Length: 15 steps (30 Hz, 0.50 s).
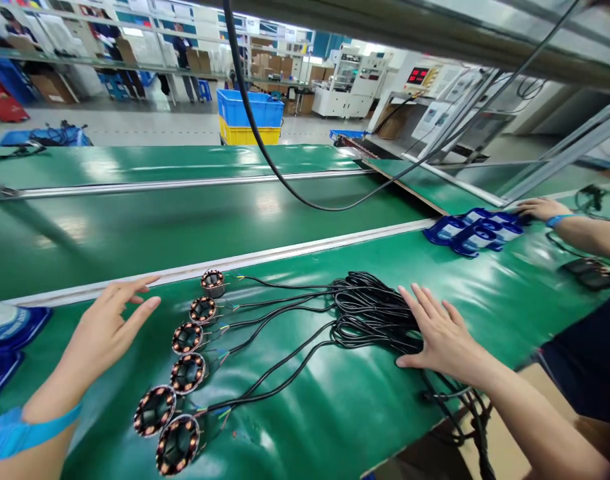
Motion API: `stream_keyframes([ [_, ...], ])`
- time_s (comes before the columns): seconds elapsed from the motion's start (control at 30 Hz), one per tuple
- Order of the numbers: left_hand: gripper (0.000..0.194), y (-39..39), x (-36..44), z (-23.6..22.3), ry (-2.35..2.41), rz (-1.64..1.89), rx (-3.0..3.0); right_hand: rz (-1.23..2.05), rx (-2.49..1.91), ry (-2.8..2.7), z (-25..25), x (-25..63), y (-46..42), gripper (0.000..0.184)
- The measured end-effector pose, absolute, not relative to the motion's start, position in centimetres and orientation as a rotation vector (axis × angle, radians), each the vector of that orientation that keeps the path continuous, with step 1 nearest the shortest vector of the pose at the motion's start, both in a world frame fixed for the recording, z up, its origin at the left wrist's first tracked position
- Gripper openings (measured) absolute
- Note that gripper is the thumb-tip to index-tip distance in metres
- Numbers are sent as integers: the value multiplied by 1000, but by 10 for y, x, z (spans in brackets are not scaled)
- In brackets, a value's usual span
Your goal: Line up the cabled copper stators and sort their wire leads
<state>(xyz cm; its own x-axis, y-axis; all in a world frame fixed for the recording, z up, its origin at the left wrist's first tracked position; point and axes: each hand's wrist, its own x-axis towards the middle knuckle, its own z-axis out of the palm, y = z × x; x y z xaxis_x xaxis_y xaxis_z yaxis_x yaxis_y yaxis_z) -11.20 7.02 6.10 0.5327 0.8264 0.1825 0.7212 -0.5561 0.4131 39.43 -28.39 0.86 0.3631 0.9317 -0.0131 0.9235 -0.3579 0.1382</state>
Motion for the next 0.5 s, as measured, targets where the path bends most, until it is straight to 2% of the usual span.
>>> stream_keyframes([
  [0.17, 45, 38, -150, 25, 1521, 693, 2377, -241, 2474, 1694, 6, 405, -257, 136],
  [0.33, 48, 7, -173, 18, 1695, 689, 2273, -202, 2497, 1649, 14, 395, -238, 136],
  [0.5, 55, -37, -168, 32, 1609, 651, 2219, -135, 2434, 1776, 16, 386, -236, 102],
])
